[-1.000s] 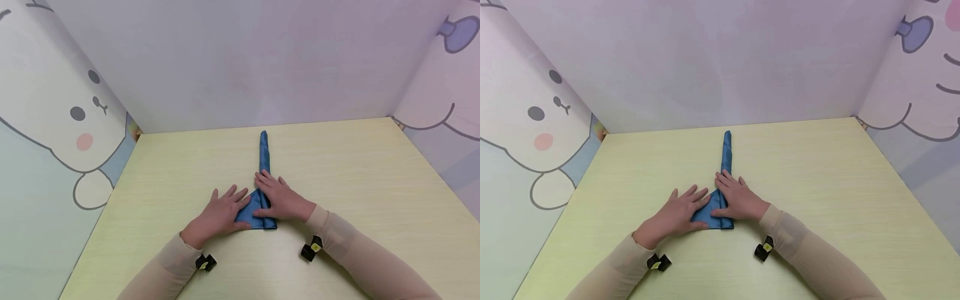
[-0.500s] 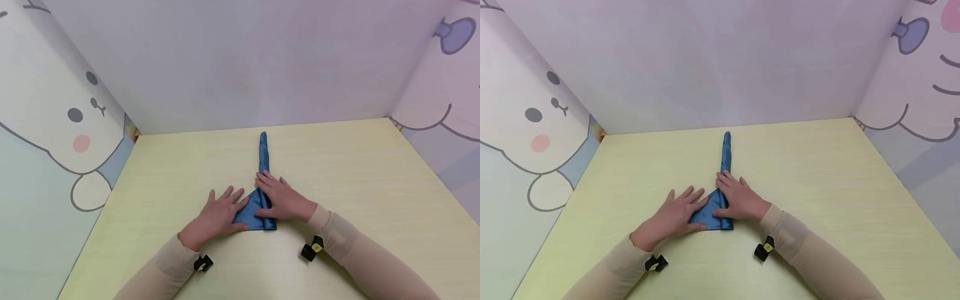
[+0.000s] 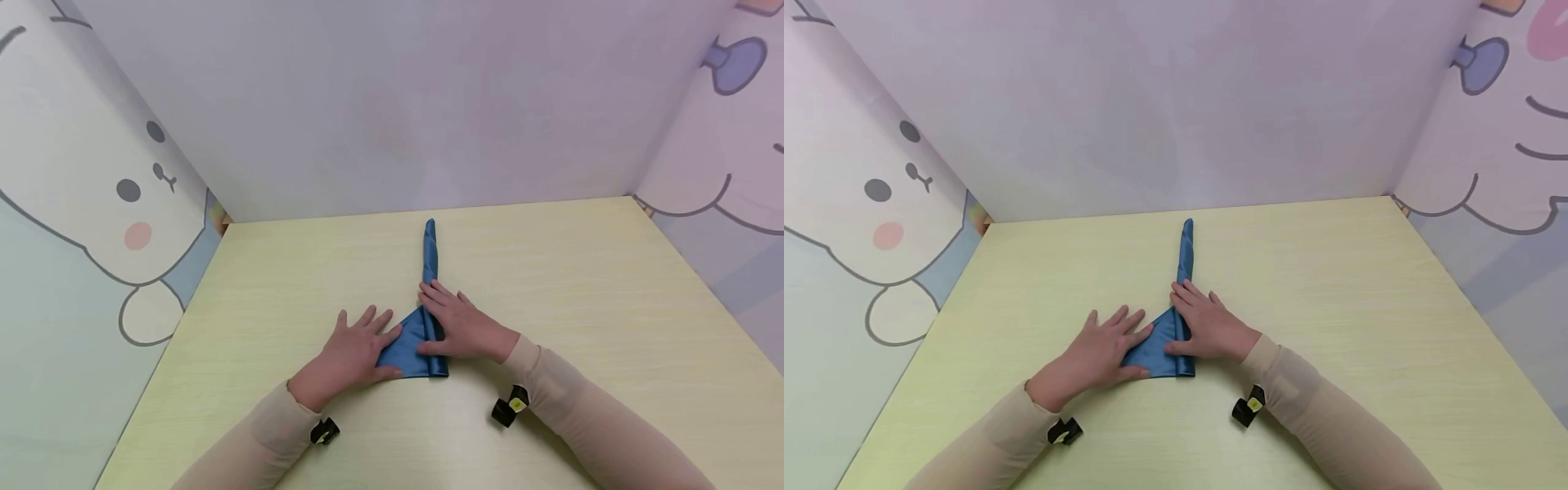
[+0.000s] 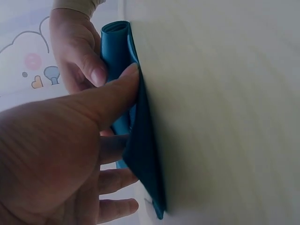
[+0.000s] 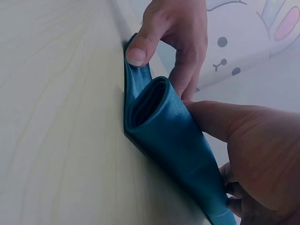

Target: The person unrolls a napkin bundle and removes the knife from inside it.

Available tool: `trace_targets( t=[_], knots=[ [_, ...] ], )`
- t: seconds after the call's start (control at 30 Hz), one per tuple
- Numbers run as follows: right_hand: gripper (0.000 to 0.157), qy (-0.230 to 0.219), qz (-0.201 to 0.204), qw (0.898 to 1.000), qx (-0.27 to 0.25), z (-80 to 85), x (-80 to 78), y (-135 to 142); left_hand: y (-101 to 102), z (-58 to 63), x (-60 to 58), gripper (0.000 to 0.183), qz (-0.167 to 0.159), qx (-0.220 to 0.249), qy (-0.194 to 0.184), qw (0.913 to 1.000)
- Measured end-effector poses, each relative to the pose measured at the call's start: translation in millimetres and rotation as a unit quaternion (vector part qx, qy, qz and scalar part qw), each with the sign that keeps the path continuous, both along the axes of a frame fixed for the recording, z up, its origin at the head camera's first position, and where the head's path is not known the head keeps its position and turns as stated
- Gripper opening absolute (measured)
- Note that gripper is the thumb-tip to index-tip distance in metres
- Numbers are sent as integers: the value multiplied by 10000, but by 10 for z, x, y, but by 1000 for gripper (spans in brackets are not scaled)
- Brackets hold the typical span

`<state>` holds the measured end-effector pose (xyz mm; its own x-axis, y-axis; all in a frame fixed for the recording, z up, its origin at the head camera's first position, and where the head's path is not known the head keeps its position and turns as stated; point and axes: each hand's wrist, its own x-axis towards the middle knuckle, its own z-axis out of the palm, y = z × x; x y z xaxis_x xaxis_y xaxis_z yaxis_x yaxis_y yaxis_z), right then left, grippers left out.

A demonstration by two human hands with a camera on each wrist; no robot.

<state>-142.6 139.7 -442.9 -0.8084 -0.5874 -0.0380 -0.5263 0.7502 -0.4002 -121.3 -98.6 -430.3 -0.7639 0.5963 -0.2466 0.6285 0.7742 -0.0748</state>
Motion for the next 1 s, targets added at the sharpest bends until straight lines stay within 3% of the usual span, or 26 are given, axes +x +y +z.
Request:
trace_targets(
  t=[0.43,0.83,1.0],
  knots=[
    [99,-173,203,9992,-284,-10,-18,-25,-147,-40,15,80,10,86,112,9999],
    [99,-189,176,9990,-357,2,-2,-26,-206,-27,13,80,-32,62,221,9997],
    [100,-426,49,9983,-400,6,3,-33,-260,-28,8,81,46,100,195,9997]
  ],
)
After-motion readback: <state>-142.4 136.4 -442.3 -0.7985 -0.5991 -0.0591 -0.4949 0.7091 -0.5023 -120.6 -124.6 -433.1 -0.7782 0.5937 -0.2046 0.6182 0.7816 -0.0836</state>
